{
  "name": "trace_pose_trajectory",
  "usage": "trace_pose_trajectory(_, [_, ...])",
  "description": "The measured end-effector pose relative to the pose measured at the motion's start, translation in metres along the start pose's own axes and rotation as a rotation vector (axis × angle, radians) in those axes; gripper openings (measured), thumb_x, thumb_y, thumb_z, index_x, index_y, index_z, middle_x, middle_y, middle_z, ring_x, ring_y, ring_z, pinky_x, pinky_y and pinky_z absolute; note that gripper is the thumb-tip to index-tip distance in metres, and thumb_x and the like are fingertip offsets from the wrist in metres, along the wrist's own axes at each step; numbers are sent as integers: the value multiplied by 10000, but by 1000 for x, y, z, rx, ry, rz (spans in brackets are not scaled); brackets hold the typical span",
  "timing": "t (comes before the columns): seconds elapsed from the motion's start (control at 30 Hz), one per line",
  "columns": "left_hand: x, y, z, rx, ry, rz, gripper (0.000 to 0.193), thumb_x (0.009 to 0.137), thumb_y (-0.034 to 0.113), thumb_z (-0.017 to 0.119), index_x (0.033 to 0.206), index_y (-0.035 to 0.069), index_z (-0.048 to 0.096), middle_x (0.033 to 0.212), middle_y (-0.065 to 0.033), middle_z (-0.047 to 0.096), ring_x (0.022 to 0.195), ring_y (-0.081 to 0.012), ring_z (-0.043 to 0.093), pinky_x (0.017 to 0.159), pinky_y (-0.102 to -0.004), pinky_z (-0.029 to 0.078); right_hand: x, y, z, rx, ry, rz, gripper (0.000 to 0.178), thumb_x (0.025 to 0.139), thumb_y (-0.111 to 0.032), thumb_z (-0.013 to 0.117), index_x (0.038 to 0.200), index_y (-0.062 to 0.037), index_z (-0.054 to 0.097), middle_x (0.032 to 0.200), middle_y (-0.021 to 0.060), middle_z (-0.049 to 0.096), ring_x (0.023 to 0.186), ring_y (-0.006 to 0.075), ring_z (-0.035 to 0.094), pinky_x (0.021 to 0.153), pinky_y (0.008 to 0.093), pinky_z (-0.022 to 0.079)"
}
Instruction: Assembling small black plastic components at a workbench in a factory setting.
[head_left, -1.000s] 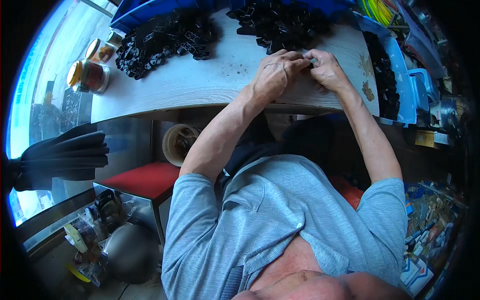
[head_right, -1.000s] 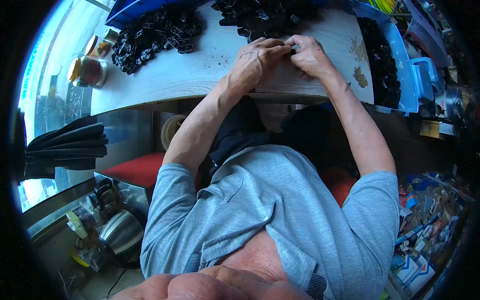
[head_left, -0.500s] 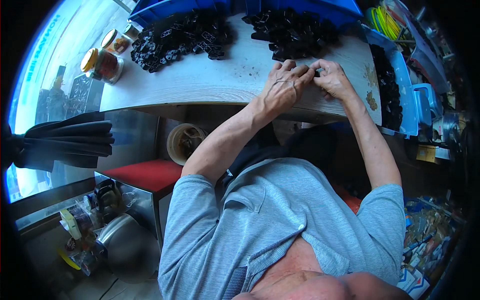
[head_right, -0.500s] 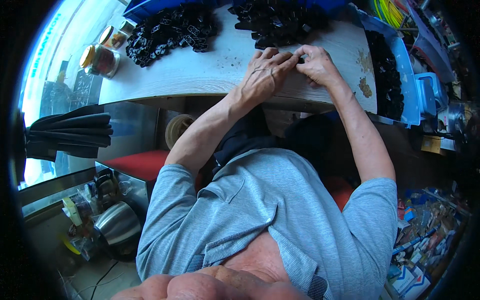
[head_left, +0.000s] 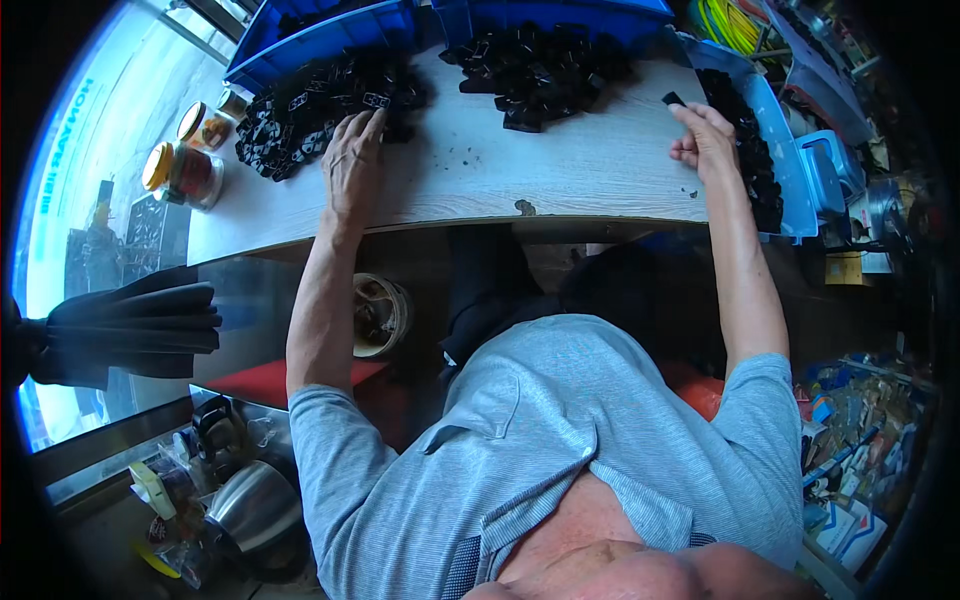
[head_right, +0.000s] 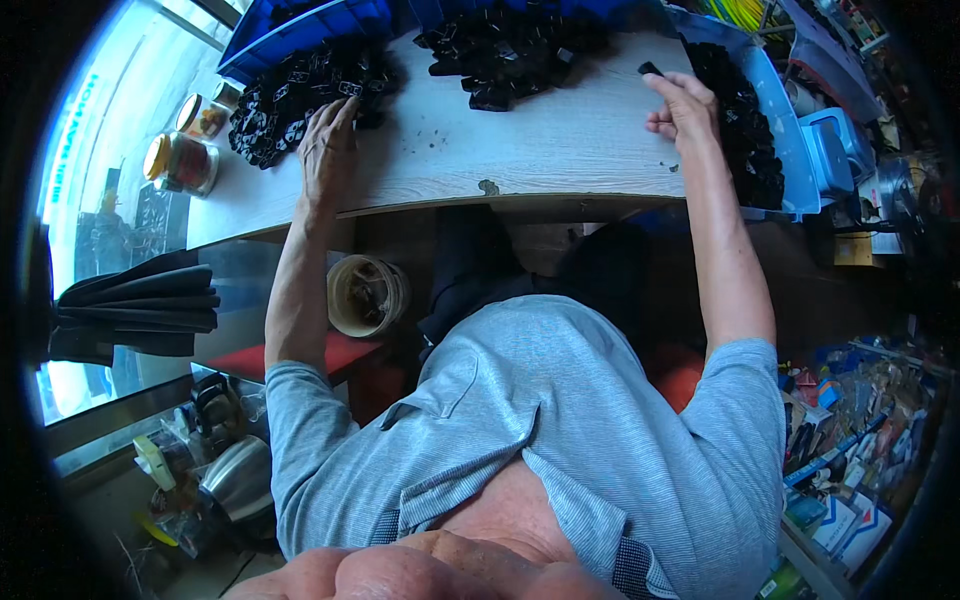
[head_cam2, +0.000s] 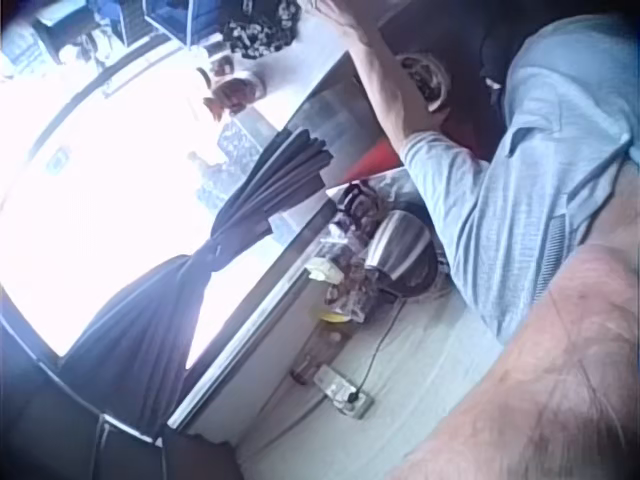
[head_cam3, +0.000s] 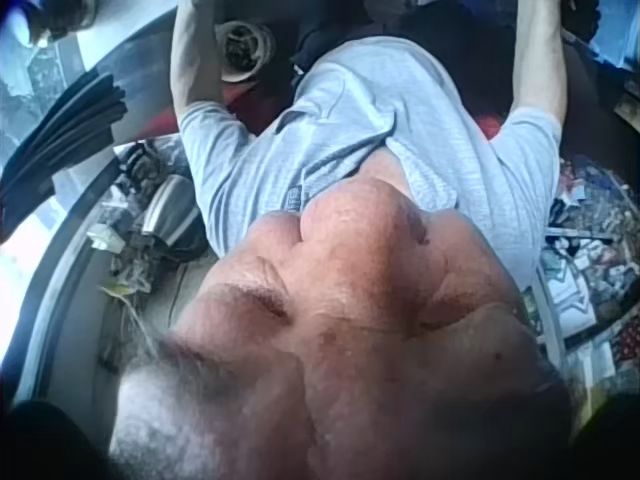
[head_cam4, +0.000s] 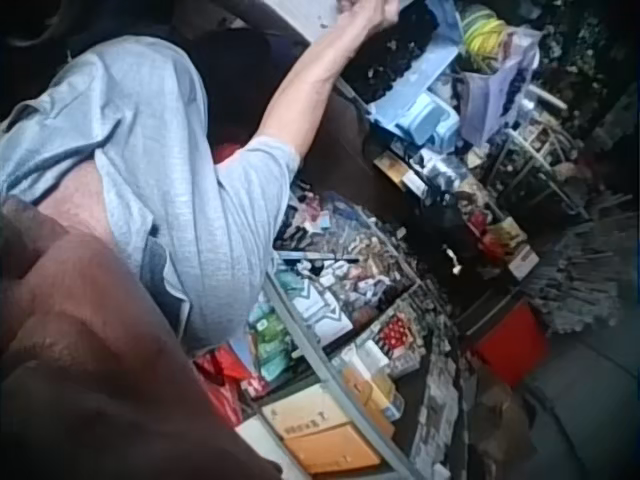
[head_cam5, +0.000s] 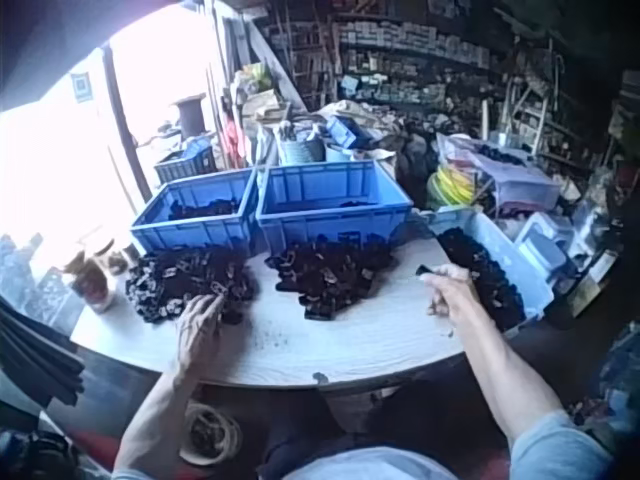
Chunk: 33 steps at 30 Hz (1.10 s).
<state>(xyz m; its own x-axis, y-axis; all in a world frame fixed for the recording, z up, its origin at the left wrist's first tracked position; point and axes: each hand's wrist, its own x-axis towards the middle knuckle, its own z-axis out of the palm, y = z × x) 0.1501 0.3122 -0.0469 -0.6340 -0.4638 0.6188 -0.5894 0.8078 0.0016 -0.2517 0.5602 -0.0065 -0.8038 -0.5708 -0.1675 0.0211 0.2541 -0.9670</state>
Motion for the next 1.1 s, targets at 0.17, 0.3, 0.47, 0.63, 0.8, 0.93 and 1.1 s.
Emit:
trace_pose_trajectory(0.17, [-4, 5, -3, -95, 79, -66, 331, 898, 38, 654, 1228, 62, 652, 1111, -150, 706, 1060, -341, 663, 911, -435, 539, -6, -1, 8, 46, 9, 2, 480, 821, -222, 839, 1225, -52, 643, 593, -6, 529, 506, 123, 592, 511, 294, 583])
trace_pose_trajectory(0.3, [-3, 32, -12, -237, 172, -80, 290, 925, 64, 664, 1214, 71, 664, 1098, -148, 708, 1000, -332, 693, 859, -421, 558, -20, 1, 45, -21, -267, -30, 521, 810, -248, 837, 1248, -48, 637, 570, -25, 513, 484, 90, 572, 518, 290, 585])
trace_pose_trajectory(0.47, [-11, 64, -6, -262, -27, -23, 393, 876, 74, 719, 1263, 82, 654, 1108, -125, 716, 1089, -327, 625, 945, -417, 522, -44, -14, 98, -157, -402, -79, 524, 802, -250, 840, 1242, -42, 647, 630, 21, 605, 463, 97, 581, 486, 274, 553])
trace_pose_trajectory(0.63, [-14, 68, -4, -222, -39, -15, 396, 875, 65, 712, 1266, 105, 663, 1157, -101, 723, 1100, -324, 627, 934, -426, 519, -45, -15, 126, -261, -460, -178, 491, 825, -257, 816, 1247, -62, 659, 581, 0, 577, 450, 87, 567, 450, 269, 503])
trace_pose_trajectory(0.8, [-16, 71, -6, -103, -45, -4, 347, 894, 74, 698, 1236, 136, 692, 1202, -55, 727, 1160, -328, 621, 999, -464, 457, -44, -11, 140, -353, -428, -171, 358, 856, -234, 799, 1166, -85, 703, 591, -4, 568, 432, 76, 524, 404, 279, 465])
trace_pose_trajectory(0.93, [-16, 72, -8, -119, -81, -29, 325, 912, 83, 691, 1234, 130, 690, 1172, -57, 734, 1183, -328, 615, 1017, -473, 435, -42, -7, 141, -367, -417, -161, 268, 869, -221, 793, 1083, -81, 711, 598, -11, 567, 429, 68, 520, 399, 266, 469])
trace_pose_trajectory(1.1, [-12, 94, -5, -400, 170, -174, 335, 895, 62, 700, 1224, 89, 647, 1048, -105, 730, 1015, -298, 682, 865, -420, 522, -46, -4, 132, -150, -399, -105, 282, 868, -222, 801, 1066, -55, 689, 599, -8, 573, 429, 77, 548, 423, 276, 536])
